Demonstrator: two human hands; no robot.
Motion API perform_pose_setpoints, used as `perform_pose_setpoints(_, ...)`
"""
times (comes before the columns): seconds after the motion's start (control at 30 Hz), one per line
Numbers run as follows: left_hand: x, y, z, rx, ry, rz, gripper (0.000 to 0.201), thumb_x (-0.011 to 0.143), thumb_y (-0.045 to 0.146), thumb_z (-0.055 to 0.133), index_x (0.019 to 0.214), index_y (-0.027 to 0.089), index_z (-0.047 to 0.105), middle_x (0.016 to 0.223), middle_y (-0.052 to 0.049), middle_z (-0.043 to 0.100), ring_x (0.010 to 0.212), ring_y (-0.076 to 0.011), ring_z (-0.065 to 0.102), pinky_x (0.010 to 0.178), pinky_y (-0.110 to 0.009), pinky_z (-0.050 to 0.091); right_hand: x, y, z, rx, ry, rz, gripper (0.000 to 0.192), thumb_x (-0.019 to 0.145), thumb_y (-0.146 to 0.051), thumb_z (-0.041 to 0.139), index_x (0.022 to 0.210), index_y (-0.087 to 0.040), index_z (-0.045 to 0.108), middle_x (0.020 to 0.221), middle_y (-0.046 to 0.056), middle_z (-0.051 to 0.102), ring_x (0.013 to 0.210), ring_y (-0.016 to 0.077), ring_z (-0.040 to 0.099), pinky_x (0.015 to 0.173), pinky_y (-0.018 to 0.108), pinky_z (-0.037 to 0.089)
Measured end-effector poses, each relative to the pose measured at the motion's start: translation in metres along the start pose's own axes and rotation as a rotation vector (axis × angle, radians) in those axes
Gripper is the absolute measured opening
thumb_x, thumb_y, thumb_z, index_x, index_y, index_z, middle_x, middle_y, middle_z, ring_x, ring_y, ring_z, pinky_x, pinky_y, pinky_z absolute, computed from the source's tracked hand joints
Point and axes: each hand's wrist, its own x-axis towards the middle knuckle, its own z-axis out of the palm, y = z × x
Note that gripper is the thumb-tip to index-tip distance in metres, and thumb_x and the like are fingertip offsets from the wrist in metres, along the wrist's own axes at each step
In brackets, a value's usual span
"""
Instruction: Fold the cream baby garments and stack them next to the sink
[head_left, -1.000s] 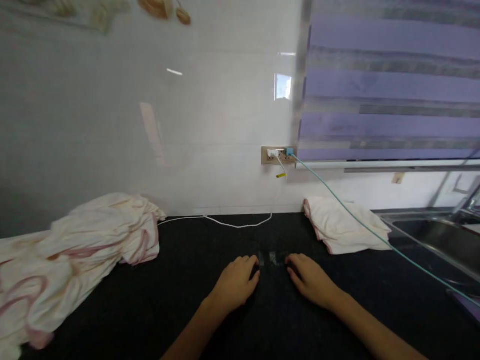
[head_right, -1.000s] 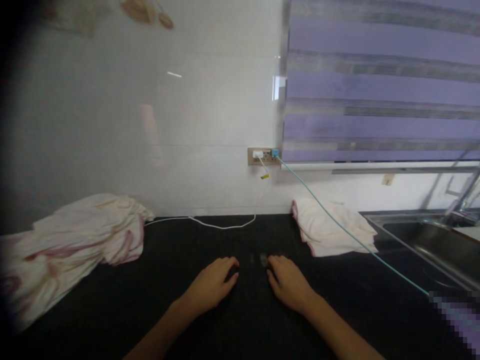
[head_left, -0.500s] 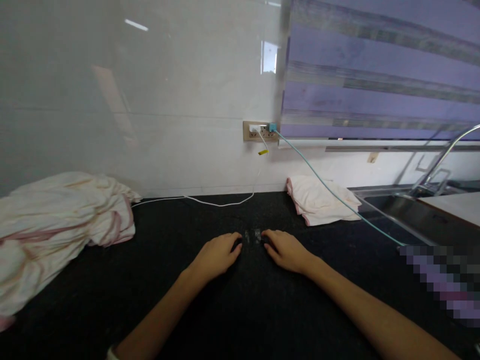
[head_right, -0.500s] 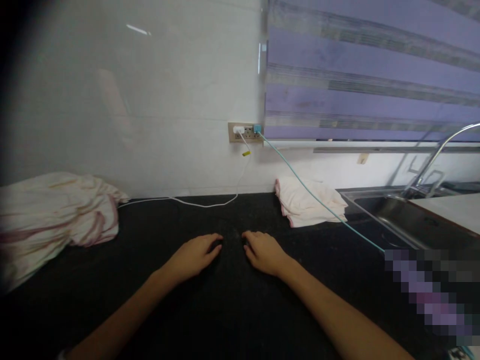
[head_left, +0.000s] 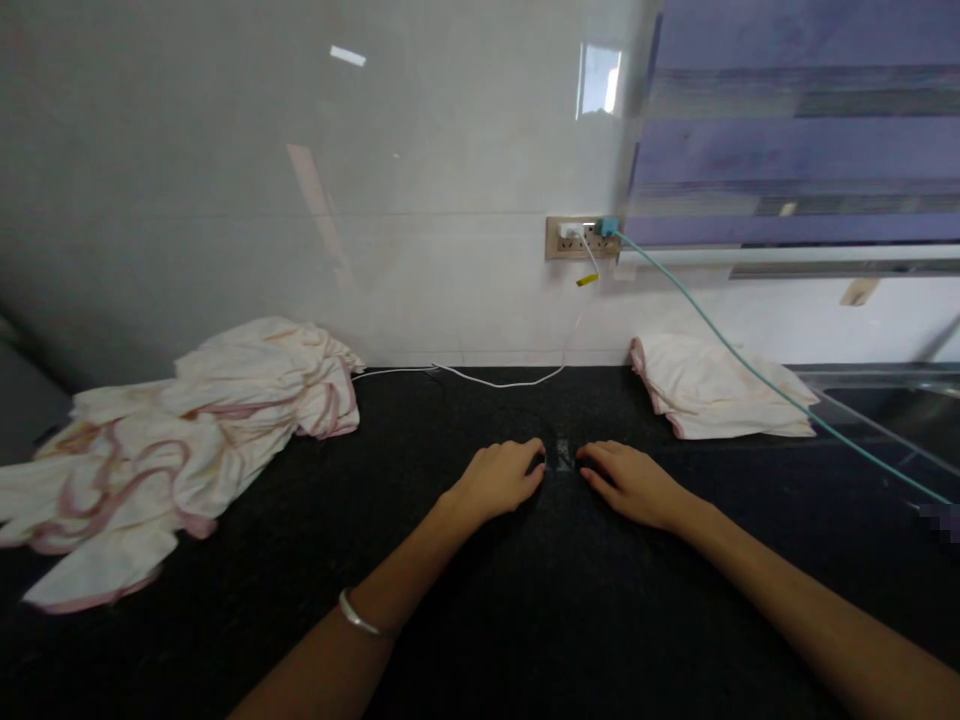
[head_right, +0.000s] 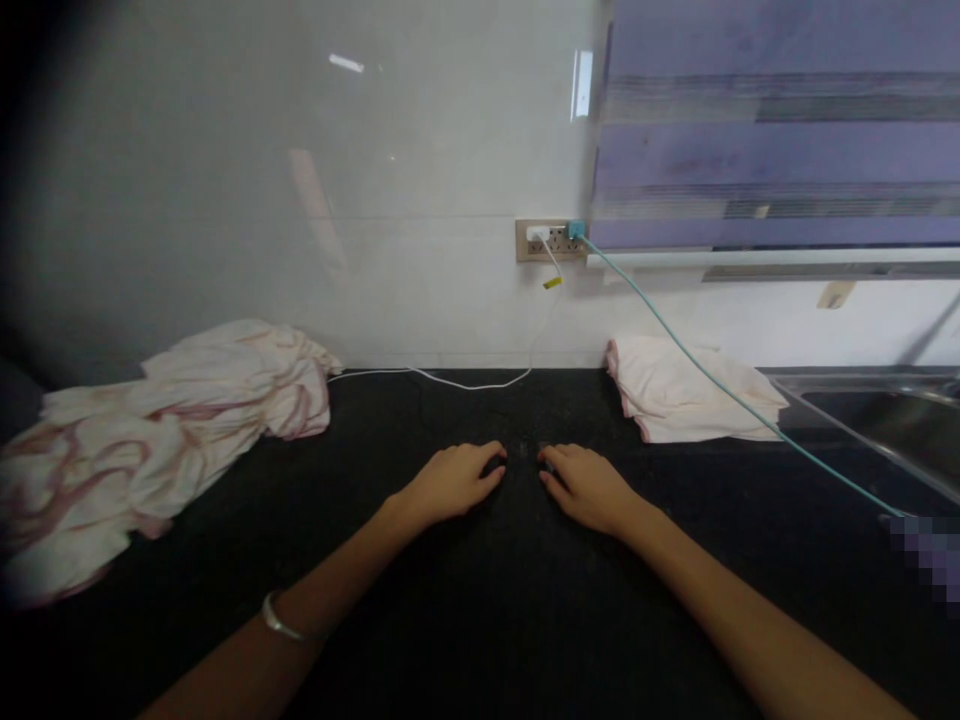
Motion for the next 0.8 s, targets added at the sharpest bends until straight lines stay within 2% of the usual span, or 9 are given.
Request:
perform_pose_setpoints(0.13,-0.001,0.000,0.001,0.024,-0.008,0.026,0.025,0.089,0.040,0.066,0.109,0.027,0.071,0.095,-0.010,0.075,0.094,-0.0328,0.071,0.099,-0.046,0.048,0.000,0.001,0.000,0.024,0.003,-0.005,0.038,0.105,-0.037,0.039,0.127,-0.019,0.065,0.120,0.011,0.070,0.112,0.0238,0.063,0.102,0.039,0.047)
perform_pose_setpoints(0.27,-0.004,0.004,-0.001,0.288,-0.111,0.056,0.034,0.099,0.041,0.049,0.126,0.026,0.063,0.111,-0.012,0.075,0.101,-0.0353,0.072,0.092,-0.048,0.053,0.000,0.000,0.000,0.039,0.017,-0.002,0.040,0.106,-0.038,0.035,0.126,-0.019,0.064,0.120,0.012,0.069,0.111,0.0243,0.064,0.101,0.041,0.048)
perform_pose_setpoints(0.37,-0.006,0.008,-0.003,0.390,-0.141,0.082,0.036,0.102,0.040,0.041,0.131,0.026,0.059,0.117,-0.011,0.074,0.105,-0.0352,0.072,0.089,-0.048,0.055,0.000,0.000,0.001,0.058,0.015,0.002,0.039,0.107,-0.039,0.035,0.125,-0.020,0.064,0.119,0.011,0.069,0.110,0.0244,0.064,0.100,0.042,0.048)
perform_pose_setpoints(0.8,-0.016,0.013,-0.006,0.362,-0.138,0.085,0.038,0.102,0.038,0.041,0.132,0.024,0.061,0.124,-0.010,0.071,0.110,-0.0304,0.071,0.091,-0.043,0.056,-0.005,0.001,0.007,0.077,0.046,0.029,0.036,0.103,-0.036,0.043,0.126,-0.020,0.066,0.118,0.012,0.069,0.110,0.0261,0.063,0.100,0.043,0.048)
